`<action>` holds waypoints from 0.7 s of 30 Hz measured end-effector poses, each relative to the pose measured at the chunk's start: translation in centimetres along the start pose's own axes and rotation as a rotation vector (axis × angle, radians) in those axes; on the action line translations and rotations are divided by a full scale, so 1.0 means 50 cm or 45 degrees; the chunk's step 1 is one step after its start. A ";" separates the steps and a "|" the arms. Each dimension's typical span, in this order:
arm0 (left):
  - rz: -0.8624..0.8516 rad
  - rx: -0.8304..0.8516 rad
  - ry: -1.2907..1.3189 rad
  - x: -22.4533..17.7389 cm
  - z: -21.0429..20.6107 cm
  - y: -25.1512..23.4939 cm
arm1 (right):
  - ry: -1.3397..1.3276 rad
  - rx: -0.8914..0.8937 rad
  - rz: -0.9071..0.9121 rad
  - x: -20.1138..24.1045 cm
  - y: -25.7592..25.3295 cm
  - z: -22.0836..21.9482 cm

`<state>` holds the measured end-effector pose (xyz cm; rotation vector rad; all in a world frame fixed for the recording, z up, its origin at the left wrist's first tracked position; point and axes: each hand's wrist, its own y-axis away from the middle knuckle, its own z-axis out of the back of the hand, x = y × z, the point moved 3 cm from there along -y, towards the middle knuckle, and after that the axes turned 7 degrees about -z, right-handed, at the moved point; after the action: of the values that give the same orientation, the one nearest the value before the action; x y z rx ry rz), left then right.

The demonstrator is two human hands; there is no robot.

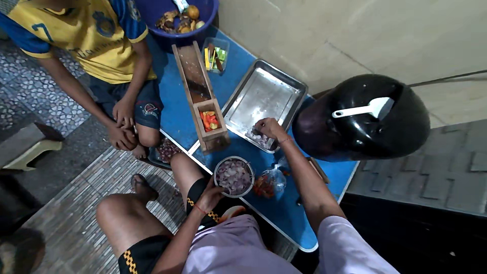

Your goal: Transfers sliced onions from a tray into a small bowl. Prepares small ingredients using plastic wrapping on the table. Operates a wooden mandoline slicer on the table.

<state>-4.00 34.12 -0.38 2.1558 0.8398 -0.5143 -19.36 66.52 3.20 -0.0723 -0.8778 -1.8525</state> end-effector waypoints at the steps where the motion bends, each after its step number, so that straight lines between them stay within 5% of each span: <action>1: 0.003 0.002 -0.002 0.001 0.001 -0.001 | -0.031 -0.075 0.038 0.004 -0.007 0.000; 7: -0.019 -0.002 0.001 -0.007 -0.003 -0.001 | 0.055 -0.020 0.421 0.029 -0.059 -0.065; 21: 0.012 -0.048 -0.064 -0.018 -0.016 0.005 | 0.518 0.252 0.030 -0.054 0.065 -0.033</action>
<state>-4.37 34.25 0.76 2.1026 0.8057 -0.5415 -14.88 67.00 2.60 0.4026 -0.7620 -1.6672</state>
